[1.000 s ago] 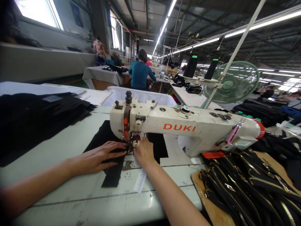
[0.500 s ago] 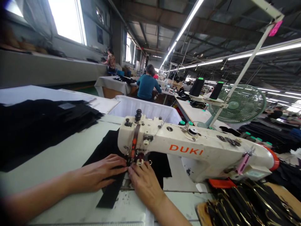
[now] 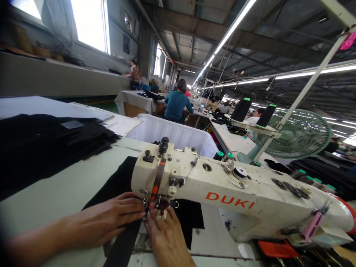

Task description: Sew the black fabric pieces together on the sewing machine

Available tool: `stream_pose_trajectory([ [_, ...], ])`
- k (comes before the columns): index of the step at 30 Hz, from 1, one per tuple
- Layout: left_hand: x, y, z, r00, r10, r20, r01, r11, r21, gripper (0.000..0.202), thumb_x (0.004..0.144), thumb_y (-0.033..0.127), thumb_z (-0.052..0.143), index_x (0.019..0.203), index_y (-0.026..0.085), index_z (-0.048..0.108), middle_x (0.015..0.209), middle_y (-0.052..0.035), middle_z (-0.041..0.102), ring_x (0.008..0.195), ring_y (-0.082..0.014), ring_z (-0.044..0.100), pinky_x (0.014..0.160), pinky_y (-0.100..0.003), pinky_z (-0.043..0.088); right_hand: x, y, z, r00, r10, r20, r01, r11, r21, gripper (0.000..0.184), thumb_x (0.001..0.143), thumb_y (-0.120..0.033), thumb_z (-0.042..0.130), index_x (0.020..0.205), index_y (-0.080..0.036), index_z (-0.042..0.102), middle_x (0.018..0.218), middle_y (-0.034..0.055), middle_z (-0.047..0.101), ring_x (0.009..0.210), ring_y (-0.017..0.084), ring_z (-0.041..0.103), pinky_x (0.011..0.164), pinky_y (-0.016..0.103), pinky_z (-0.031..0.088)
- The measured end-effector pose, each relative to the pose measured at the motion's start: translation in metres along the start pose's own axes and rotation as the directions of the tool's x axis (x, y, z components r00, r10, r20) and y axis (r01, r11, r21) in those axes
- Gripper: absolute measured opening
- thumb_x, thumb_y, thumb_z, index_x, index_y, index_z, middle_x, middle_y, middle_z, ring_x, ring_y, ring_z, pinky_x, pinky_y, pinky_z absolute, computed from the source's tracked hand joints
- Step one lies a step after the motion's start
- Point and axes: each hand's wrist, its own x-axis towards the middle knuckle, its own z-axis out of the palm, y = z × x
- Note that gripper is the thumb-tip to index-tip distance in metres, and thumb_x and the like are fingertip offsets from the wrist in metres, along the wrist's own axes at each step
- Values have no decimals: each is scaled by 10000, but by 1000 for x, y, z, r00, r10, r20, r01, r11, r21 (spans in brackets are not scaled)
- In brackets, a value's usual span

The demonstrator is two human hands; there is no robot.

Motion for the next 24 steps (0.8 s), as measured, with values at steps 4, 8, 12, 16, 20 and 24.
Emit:
stream_pose_trajectory([
  [4,1,-4,5,998,-14,-61,14,1000,3,609,833,47,554,1406,235,470,1300,-71,617,1263,-246,530,1179,-395,259,5,0,3,998,-15,-53,14,1000,-20,233,1009,-211,468,1090,-223,686,1017,-2,745,952,156,681,967,301,497],
  [8,3,-3,8,996,-30,-82,34,998,46,556,861,61,547,1391,217,497,1328,-80,612,1285,-254,521,1175,-407,287,8,0,2,998,-14,-63,12,1000,-26,254,1024,-212,439,1102,-224,680,1032,-7,746,964,148,679,989,299,476],
  [12,3,-2,10,995,-51,-82,56,997,61,510,882,56,529,1371,197,519,1336,-84,607,1294,-257,515,1172,-437,298,5,0,2,998,21,-55,-21,1000,-6,255,1022,-216,453,1176,-246,654,1097,-22,731,1019,159,667,1033,335,447],
  [16,3,-4,15,993,-57,-102,64,996,65,498,875,65,563,1361,169,533,1340,-98,605,1287,-266,522,1171,-444,301,6,-1,1,998,19,-52,-19,1000,9,259,1015,-209,466,1201,-240,645,1126,-12,723,1052,168,659,1040,338,444],
  [20,3,-5,16,990,-67,-126,73,996,45,483,888,90,573,1361,181,535,1344,-98,602,1280,-256,528,1170,-438,302,10,-2,-3,999,10,-52,-10,1000,-6,259,1004,-164,460,1148,-207,671,1089,19,735,1019,170,674,1019,334,467],
  [24,2,-3,12,991,-79,-110,82,996,25,452,899,107,581,1345,169,550,1337,-106,608,1276,-252,532,1167,-421,310,10,-2,-3,999,11,-36,-11,1000,-8,275,1007,-157,438,1146,-204,671,1098,20,733,1006,175,682,1009,334,478],
])
